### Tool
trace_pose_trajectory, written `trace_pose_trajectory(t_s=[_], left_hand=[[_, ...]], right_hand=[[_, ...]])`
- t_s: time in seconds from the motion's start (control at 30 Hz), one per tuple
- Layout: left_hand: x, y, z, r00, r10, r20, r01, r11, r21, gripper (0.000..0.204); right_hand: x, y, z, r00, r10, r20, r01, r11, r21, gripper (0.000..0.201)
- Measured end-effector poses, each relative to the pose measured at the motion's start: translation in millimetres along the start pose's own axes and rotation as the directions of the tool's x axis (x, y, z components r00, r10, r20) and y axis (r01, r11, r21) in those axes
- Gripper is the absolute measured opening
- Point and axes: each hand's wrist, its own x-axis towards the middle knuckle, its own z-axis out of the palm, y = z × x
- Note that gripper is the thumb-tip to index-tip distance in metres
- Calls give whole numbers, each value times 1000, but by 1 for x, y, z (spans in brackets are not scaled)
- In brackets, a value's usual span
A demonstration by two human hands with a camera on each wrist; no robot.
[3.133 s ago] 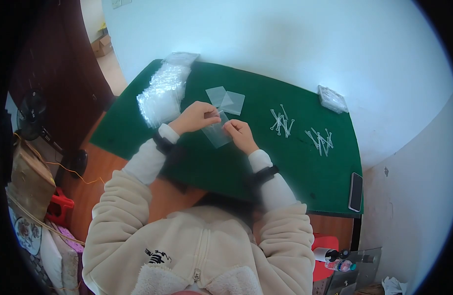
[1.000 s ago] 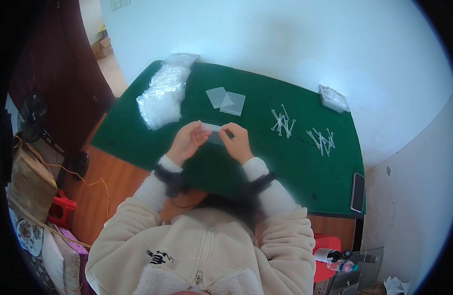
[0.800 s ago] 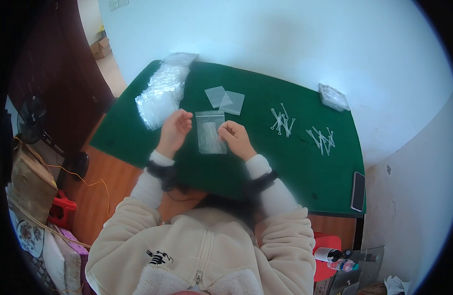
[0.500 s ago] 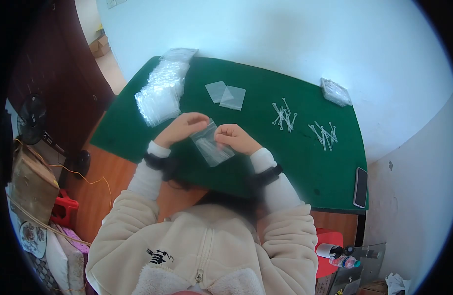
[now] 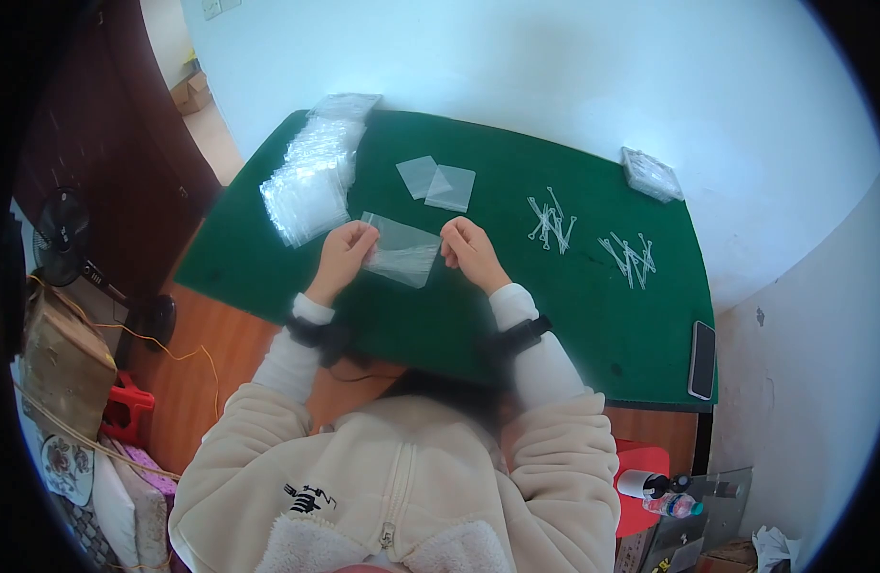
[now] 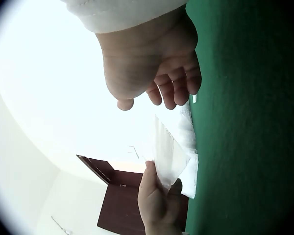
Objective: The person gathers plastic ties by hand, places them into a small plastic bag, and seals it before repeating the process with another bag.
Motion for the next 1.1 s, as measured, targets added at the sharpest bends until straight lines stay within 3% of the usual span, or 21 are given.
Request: trace_pose_trajectory(t_s=[0.17, 0.4, 0.47, 0.63, 0.73, 0.77, 0.83, 0.87, 0.93, 1.1], left_hand=[[-6, -4, 7, 996, 40, -80, -41, 999, -16, 18], [-6, -2, 7, 990, 94, -106, -77, 986, 149, 19], [-5, -2, 7, 981, 143, -132, -109, 967, 231, 19], [-5, -2, 7, 971, 198, -132, -162, 957, 240, 19], [-7, 1, 7, 999, 21, -43, -18, 998, 68, 19], [-9, 2, 8, 999, 20, -44, -17, 997, 69, 19], [-16, 16, 17, 993, -26, 117, 9, 989, 150, 18], [-18, 19, 22, 979, -54, 197, 16, 982, 189, 18], [-19, 21, 28, 977, -34, 208, -13, 975, 222, 18], [-16, 23, 37, 974, 55, 222, -130, 932, 339, 17]], right_hand=[[-1, 4, 5, 992, -50, 118, 54, 998, -34, 20], [0, 9, 3, 992, -124, 3, 124, 987, -103, 23], [0, 9, 2, 991, -133, 4, 133, 987, -92, 23], [-1, 9, 0, 981, -192, 33, 193, 981, -19, 24], [-1, 7, -6, 978, -207, 0, 206, 977, 45, 24], [1, 6, -8, 980, -196, -39, 199, 976, 85, 24], [0, 4, -6, 980, -181, -77, 190, 973, 129, 24], [-1, 0, -2, 988, -149, -29, 151, 983, 106, 22], [-5, -7, 5, 995, -80, 59, 77, 996, 53, 18], [-7, -2, 13, 984, -128, 121, 137, 989, -63, 12]])
